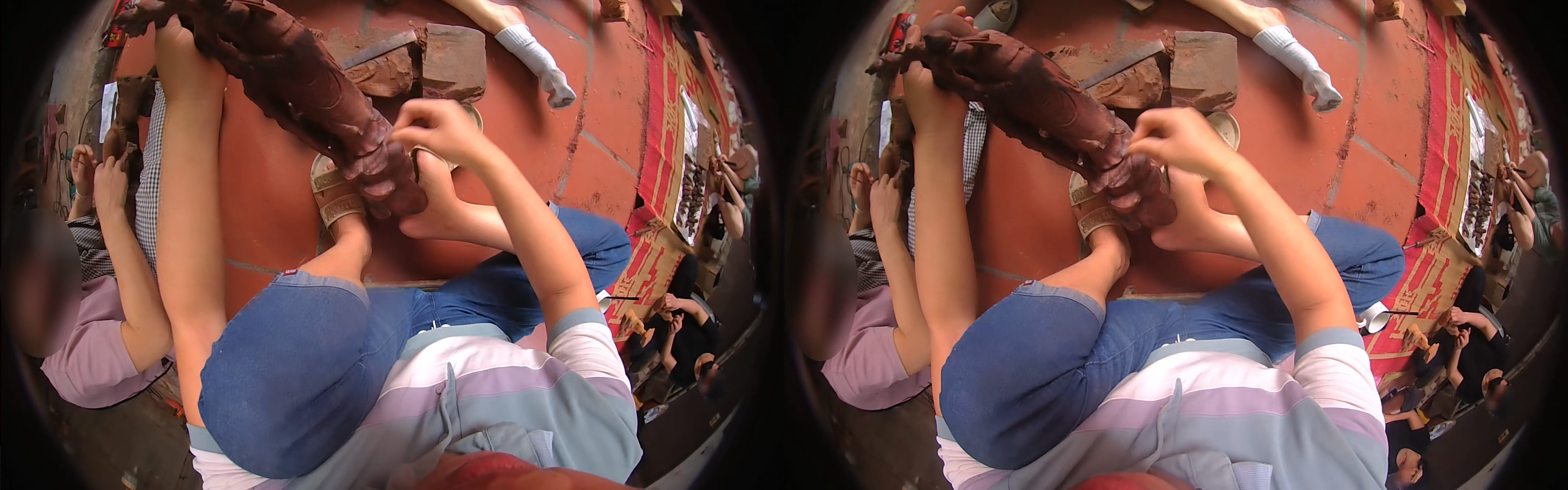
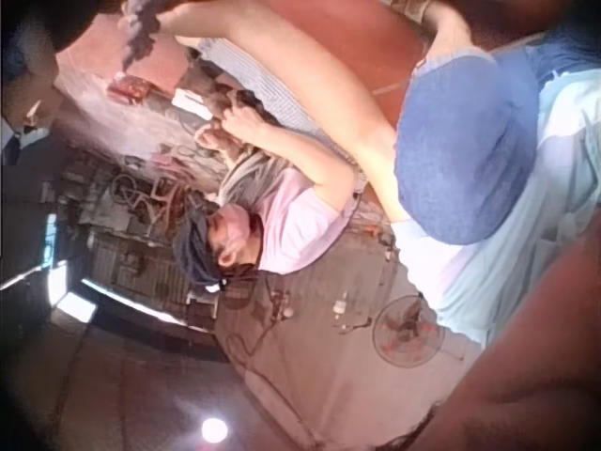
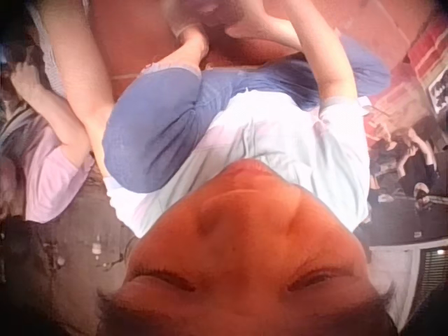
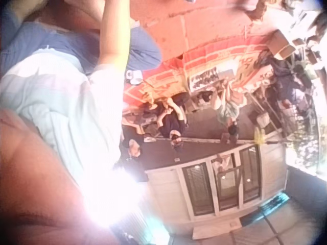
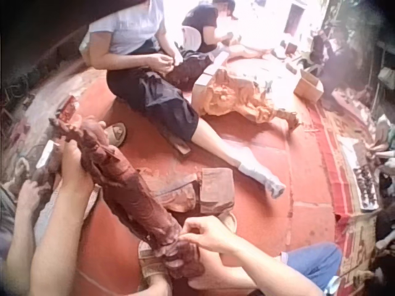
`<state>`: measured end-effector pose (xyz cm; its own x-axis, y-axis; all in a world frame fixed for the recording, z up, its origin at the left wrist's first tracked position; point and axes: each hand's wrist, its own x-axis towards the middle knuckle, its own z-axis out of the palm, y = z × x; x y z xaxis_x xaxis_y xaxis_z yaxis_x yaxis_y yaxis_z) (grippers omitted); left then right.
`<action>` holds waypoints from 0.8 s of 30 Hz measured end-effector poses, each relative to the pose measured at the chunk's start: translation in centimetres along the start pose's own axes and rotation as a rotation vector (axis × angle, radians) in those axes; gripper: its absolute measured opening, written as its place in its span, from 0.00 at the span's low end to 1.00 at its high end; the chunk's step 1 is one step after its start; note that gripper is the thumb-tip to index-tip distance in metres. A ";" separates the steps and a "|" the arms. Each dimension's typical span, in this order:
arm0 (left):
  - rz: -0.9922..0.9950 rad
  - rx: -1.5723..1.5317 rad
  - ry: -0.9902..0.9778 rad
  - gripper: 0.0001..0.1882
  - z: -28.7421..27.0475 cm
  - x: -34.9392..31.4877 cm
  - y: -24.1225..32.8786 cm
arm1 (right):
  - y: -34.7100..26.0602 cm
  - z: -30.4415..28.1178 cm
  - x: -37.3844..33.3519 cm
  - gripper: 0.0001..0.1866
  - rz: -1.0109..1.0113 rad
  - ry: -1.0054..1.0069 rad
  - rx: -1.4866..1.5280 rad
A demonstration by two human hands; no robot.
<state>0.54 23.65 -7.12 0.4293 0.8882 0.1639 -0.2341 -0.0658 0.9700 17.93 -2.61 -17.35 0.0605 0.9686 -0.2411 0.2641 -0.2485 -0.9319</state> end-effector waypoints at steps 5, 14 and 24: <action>-0.077 -0.304 0.100 0.17 2.0 0.0 0.9 | 1.6 -2.7 2.2 0.08 0.205 0.071 -0.592; -0.044 -0.347 0.093 0.17 2.8 -0.4 1.0 | 2.6 -0.2 2.5 0.11 0.287 -0.081 0.088; -0.107 -0.416 0.091 0.17 2.0 -0.5 0.9 | 1.0 -2.4 3.3 0.09 0.090 -0.007 -0.441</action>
<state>1.88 22.23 -5.93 0.3958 0.9178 0.0315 -0.5320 0.2012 0.8225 20.72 0.41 -18.41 0.0959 0.9428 -0.3192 0.6432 -0.3035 -0.7030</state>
